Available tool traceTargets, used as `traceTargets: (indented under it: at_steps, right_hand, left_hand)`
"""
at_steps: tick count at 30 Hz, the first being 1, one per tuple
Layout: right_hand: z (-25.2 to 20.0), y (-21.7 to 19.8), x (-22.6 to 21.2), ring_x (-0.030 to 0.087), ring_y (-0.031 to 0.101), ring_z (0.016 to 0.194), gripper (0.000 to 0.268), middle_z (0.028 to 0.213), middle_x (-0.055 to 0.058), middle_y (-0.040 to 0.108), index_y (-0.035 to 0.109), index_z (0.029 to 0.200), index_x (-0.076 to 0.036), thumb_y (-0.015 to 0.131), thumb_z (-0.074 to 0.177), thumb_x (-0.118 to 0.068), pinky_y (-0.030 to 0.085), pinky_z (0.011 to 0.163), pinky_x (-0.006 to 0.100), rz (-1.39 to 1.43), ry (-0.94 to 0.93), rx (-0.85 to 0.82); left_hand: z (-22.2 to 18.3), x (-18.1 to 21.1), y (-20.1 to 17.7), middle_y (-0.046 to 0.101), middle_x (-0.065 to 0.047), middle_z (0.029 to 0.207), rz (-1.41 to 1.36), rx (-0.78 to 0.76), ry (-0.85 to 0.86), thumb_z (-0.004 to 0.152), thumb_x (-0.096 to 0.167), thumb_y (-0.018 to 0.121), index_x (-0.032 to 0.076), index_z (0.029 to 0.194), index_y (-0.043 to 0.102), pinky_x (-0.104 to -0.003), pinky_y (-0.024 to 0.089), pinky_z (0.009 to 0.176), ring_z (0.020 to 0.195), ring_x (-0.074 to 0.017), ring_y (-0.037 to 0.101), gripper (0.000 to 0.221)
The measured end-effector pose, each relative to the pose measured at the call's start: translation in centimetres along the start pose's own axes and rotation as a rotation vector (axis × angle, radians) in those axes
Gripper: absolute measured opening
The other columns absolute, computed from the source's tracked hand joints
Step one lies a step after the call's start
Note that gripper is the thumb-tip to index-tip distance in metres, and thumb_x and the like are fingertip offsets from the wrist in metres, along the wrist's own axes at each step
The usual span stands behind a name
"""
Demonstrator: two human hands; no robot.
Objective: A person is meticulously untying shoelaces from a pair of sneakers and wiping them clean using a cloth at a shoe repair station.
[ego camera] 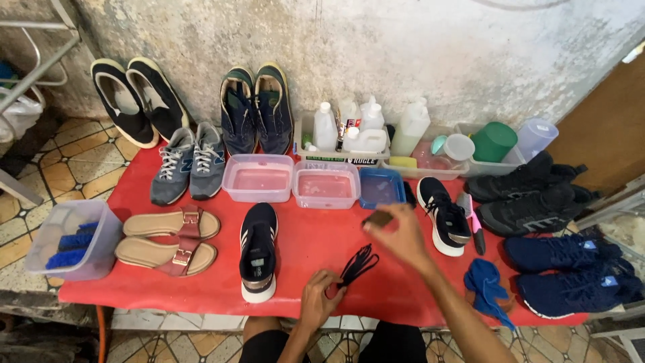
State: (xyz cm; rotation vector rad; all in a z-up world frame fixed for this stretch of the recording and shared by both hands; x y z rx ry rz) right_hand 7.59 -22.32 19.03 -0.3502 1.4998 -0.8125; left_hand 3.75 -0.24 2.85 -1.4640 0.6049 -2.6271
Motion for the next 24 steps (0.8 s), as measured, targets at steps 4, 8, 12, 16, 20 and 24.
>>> traceTargets:
  at_steps: [4,8,12,16,20,24]
  right_hand:
    - [-4.8,4.8,3.5,0.023,0.059,0.128,0.065,0.139,0.006,0.054,0.070,0.130,-0.025,0.085,0.072,-0.051,0.053,0.104,0.044,-0.046,0.014,-0.121]
    - [-7.3,8.5,6.6,0.031,0.059,0.124,0.059,0.132,0.014,0.057,0.074,0.121,-0.017,0.091,0.073,-0.046,0.051,0.100,0.045,-0.097,-0.442,-0.044]
    - [-6.0,8.3,9.7,0.031,0.060,0.118,0.053,0.131,0.013,0.055,0.077,0.121,-0.020,0.086,0.075,-0.045,0.053,0.094,0.045,-0.222,-0.505,0.054]
    - [-3.9,7.7,11.7,0.036,0.057,0.117,0.060,0.134,0.017,0.054,0.073,0.127,-0.025,0.083,0.077,-0.056,0.052,0.092,0.052,-0.391,-0.398,0.049]
    - [-5.2,8.3,9.8,0.037,0.052,0.129,0.068,0.148,0.020,0.051,0.069,0.136,-0.020,0.090,0.075,-0.043,0.049,0.101,0.050,-0.275,-0.607,0.060]
    - [-5.4,10.0,12.2,0.042,0.051,0.125,0.063,0.142,0.023,0.047,0.069,0.135,-0.026,0.086,0.078,-0.046,0.053,0.093,0.054,-0.369,-0.685,0.035]
  left_hand:
    - [-0.2,-0.3,0.1,0.071,-0.003,0.095,0.017,0.048,0.018,0.081,0.014,0.080,0.009,0.089,0.078,-0.037,0.055,0.073,0.092,-0.0220,0.068,0.009]
    - [-0.6,-1.5,1.1,0.079,-0.007,0.092,0.023,-0.010,-0.009,0.082,0.007,0.074,0.008,0.091,0.079,-0.037,0.056,0.074,0.083,-0.0217,0.070,0.011]
    - [-0.2,-0.4,0.6,0.079,-0.005,0.084,-0.007,-0.013,-0.016,0.085,0.011,0.070,0.009,0.083,0.077,-0.037,0.053,0.073,0.077,-0.0207,0.067,0.007]
    - [-0.2,-0.2,0.6,0.078,-0.005,0.083,0.021,0.007,-0.010,0.082,0.006,0.074,0.008,0.081,0.077,-0.037,0.054,0.070,0.076,-0.0205,0.067,0.004]
    - [0.1,-0.7,0.7,0.079,-0.006,0.085,0.013,-0.011,-0.008,0.084,0.011,0.070,0.009,0.083,0.077,-0.039,0.055,0.075,0.077,-0.0213,0.069,0.008]
    - [-0.2,-0.6,0.6,0.079,-0.004,0.085,0.010,-0.005,-0.016,0.080,0.008,0.071,0.011,0.080,0.077,-0.037,0.054,0.071,0.078,-0.0206,0.069,0.006]
Point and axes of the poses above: each hand's wrist, its own z-axis towards the middle knuckle, its own y-axis out of the palm, x = y × z, the point moved 4 cm from there along z, towards the middle knuckle
